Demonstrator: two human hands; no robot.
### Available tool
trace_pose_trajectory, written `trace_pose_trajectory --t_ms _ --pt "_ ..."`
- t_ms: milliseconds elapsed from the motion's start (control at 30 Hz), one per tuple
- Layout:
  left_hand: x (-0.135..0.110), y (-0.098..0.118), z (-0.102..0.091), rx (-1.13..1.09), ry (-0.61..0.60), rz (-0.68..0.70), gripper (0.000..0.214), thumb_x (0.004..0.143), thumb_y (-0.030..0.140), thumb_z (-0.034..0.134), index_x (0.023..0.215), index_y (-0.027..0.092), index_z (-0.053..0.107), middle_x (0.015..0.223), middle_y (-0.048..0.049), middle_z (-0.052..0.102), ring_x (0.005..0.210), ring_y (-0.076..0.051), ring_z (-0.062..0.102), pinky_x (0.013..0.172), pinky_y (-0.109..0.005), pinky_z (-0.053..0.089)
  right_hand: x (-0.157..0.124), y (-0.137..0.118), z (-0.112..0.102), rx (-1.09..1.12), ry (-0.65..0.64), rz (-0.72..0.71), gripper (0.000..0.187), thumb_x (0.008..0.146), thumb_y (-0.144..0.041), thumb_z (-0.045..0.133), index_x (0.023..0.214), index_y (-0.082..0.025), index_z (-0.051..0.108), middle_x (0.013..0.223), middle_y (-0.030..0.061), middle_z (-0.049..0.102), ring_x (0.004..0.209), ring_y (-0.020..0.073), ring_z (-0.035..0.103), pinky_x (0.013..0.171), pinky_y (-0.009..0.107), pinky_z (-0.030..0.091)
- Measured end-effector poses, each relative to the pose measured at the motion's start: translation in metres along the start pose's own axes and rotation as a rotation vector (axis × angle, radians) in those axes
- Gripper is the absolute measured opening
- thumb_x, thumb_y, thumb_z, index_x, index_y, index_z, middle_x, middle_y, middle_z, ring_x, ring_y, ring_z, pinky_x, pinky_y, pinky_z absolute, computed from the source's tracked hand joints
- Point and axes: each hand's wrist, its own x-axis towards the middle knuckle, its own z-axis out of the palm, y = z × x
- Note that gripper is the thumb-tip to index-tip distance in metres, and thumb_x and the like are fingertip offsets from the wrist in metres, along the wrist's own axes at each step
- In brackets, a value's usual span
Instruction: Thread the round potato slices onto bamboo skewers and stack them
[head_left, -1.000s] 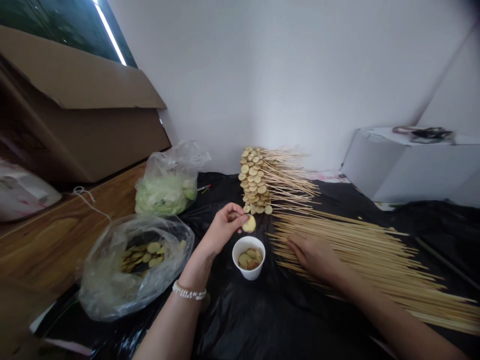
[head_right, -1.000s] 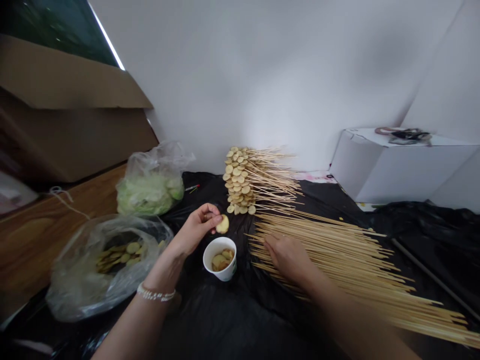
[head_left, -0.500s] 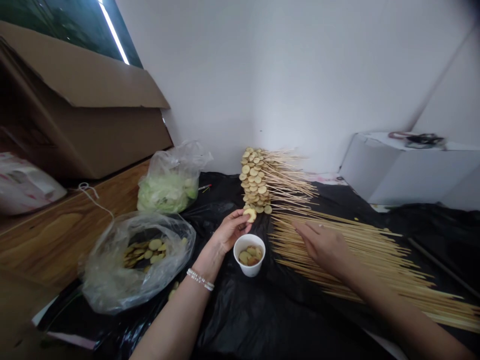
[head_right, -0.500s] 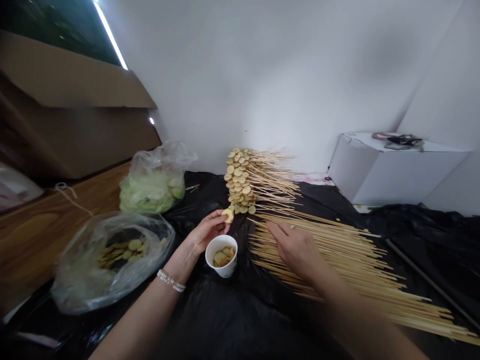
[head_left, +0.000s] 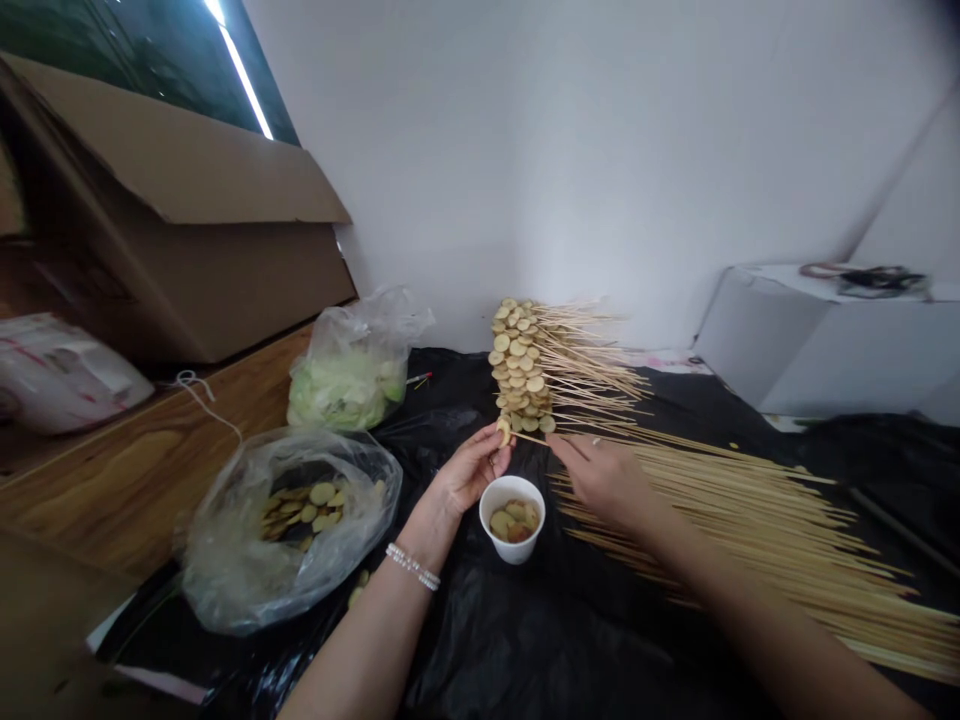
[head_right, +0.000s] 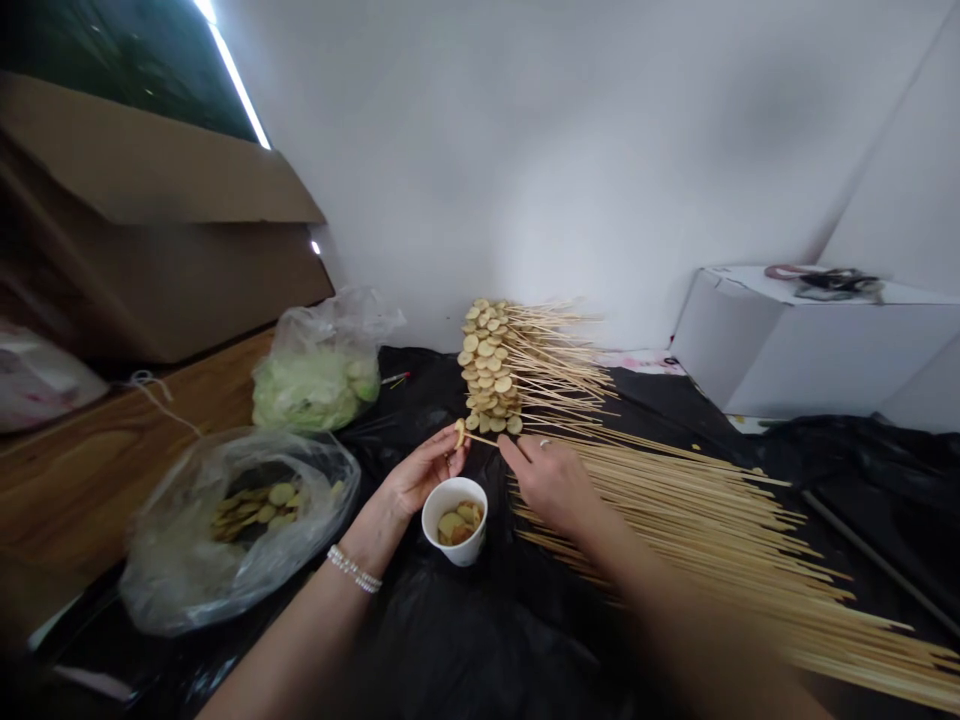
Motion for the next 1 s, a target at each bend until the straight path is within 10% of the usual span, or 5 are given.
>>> trace_pose_trajectory --t_ms 1000 --pt "-0.002 -0.003 0.005 0.017 0.018 -0.015 0.02 0.074 0.003 0.068 0.091 0.012 0.063 0.081 -0.0043 0.067 0.067 -0.01 0.065 0.057 -0.015 0.054 -0.016 -0.014 -0.001 0.032 -0.024 0.161 0.035 0.088 -0.013 0.044 0.119 -0.018 0.062 0.081 0.0034 0.065 0.063 0.0135 0.056 0.054 0.029 0.032"
